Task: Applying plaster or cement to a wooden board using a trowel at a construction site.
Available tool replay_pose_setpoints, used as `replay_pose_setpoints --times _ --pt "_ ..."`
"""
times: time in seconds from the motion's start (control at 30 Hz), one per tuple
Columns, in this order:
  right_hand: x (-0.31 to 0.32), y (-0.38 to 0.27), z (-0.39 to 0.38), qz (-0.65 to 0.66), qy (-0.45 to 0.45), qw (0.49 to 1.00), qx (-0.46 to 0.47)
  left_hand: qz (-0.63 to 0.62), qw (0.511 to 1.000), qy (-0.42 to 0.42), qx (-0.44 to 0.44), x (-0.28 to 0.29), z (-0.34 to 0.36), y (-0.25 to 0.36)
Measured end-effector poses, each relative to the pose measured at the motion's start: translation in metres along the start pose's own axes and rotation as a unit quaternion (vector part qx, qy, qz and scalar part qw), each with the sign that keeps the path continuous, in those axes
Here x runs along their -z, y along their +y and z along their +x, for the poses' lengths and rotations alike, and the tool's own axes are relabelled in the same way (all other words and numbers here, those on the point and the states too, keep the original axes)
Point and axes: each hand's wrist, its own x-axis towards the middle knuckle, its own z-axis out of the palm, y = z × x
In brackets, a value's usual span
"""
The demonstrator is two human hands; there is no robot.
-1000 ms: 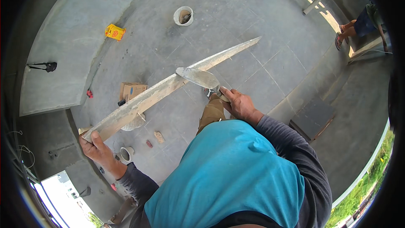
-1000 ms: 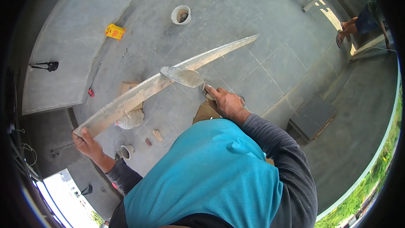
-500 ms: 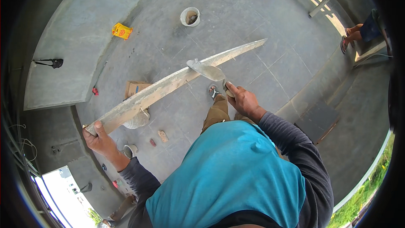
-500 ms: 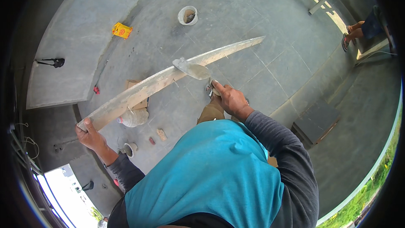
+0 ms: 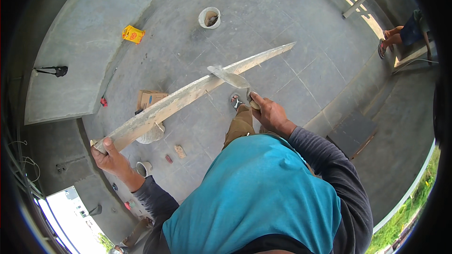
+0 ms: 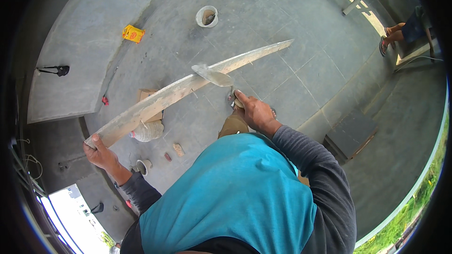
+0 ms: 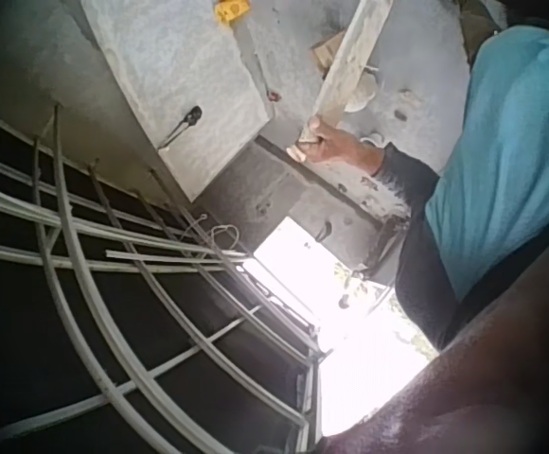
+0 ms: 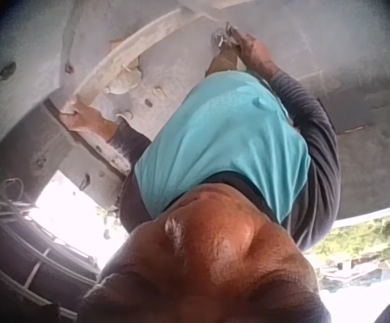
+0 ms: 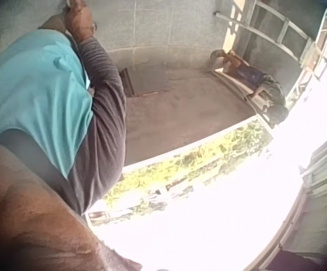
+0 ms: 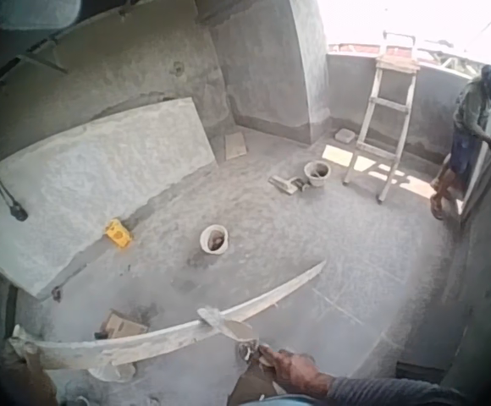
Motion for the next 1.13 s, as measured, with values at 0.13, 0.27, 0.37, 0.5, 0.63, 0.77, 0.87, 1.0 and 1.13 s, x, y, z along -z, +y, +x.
replay_pose_setpoints --times 0.13,0.27,0.37,0.5,0.63,0.77,0.87,1.0,1.13 --pt "0.005 -0.006 0.0 0.018 0.013 1.0 0.009 -0.006 1.0 0.005 -0.013 -0.001 0.001 -0.007" --pt "-0.002 0.002 0.006 0.039 0.042 0.998 -0.004 -0.016 1.0 0.006 -0.016 -0.004 0.001 -0.001" --pt "0.005 -0.005 0.0 0.017 0.006 1.0 0.02 -0.005 1.0 0.009 -0.006 -0.004 0.004 -0.005" --pt "0.0 0.009 0.004 0.008 0.027 0.999 0.015 -0.01 1.0 0.01 -0.015 -0.004 0.003 -0.003" --pt "0.009 0.009 0.007 0.005 0.006 0.999 -0.043 -0.001 1.0 0.011 -0.017 -0.006 0.004 -0.01" --pt "-0.003 0.026 0.012 0.017 0.037 0.998 -0.047 -0.018 0.999 0.008 -0.03 -0.003 0.006 -0.013" --pt "-0.002 0.032 0.016 0.021 0.029 0.997 -0.064 -0.005 1.0 0.015 -0.021 -0.009 0.009 -0.013" --pt "0.004 0.027 0.014 -0.007 -0.006 1.0 -0.008 -0.006 1.0 0.005 -0.013 -0.005 0.009 -0.017" --pt "0.0 0.062 0.037 -0.079 -0.001 0.981 -0.176 0.006 1.0 0.003 -0.005 -0.005 0.014 -0.024"
